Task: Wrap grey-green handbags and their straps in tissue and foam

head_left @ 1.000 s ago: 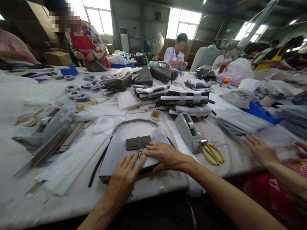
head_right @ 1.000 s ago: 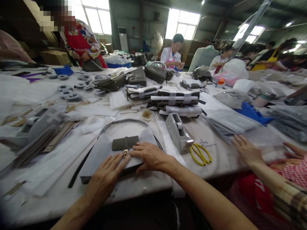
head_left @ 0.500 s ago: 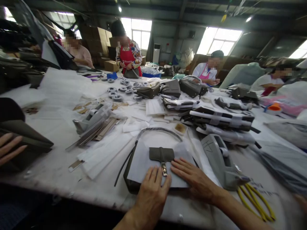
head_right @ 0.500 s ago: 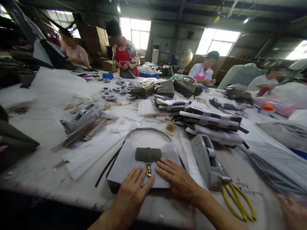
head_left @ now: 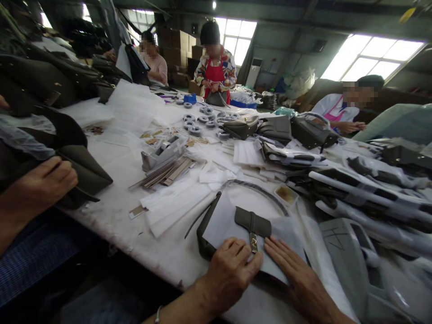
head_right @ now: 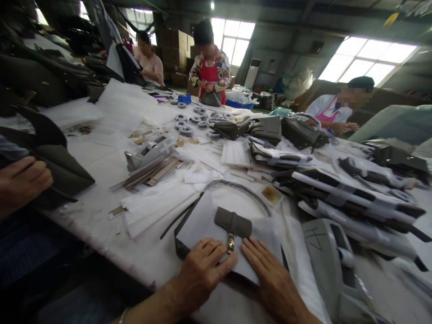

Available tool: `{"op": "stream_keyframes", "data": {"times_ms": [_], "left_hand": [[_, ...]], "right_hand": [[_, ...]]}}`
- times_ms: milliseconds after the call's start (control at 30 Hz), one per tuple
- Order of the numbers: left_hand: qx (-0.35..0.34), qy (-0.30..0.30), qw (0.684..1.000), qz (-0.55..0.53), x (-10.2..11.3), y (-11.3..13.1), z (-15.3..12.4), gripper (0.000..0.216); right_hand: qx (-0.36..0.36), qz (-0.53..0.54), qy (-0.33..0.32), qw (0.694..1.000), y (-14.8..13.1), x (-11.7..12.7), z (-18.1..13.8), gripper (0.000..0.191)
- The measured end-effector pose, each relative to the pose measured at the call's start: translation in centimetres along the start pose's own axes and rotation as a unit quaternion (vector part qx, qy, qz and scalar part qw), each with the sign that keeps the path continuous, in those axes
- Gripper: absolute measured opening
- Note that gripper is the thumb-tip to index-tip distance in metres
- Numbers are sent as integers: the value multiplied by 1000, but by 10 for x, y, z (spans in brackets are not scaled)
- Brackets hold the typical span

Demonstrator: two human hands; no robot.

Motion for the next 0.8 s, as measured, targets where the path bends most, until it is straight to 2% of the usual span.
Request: {"op": "stream_keyframes", "data": {"times_ms": [100,200,267,367,433,533,667,800], "left_hand": [[-6,-4,1000,-26,-1,-5,-1,28],[1,-20,1000,-19,-5,-4,-5,28],[7,-26,1000,-14,-7,-2,-6,27],[20,-17,999,-24,-8,-2,-7,25],[27,0,999,-34,-9,-1,-9,25],[24,4,999,-38,-10,-1,-11,24],[1,-43,998,-43,-7,-4,-11,24],[1,-66,998,-10,9,-1,-16,27]], "right_hand": [[-14,4,-27,1000,-3,2,3,71],[-26,20,-88,996,-5,15,13,70],[-40,37,-111,992,-5,27,27,69],[-67,66,-114,989,-4,37,58,55],[-72,78,-121,987,-4,30,76,50],[-61,81,-120,988,-6,6,88,49],[-51,55,-86,993,-4,-19,82,54],[-18,24,-52,998,-5,-23,73,59]]}}
Point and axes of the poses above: each hand's wrist, its own z-axis towards the middle knuckle, its own x-axis out of the back of the hand, y = z × x, the point moved 6 cm from there along z, towards the middle knuckle, and after that the axes turned 10 degrees about -y, right-handed, at the moved point
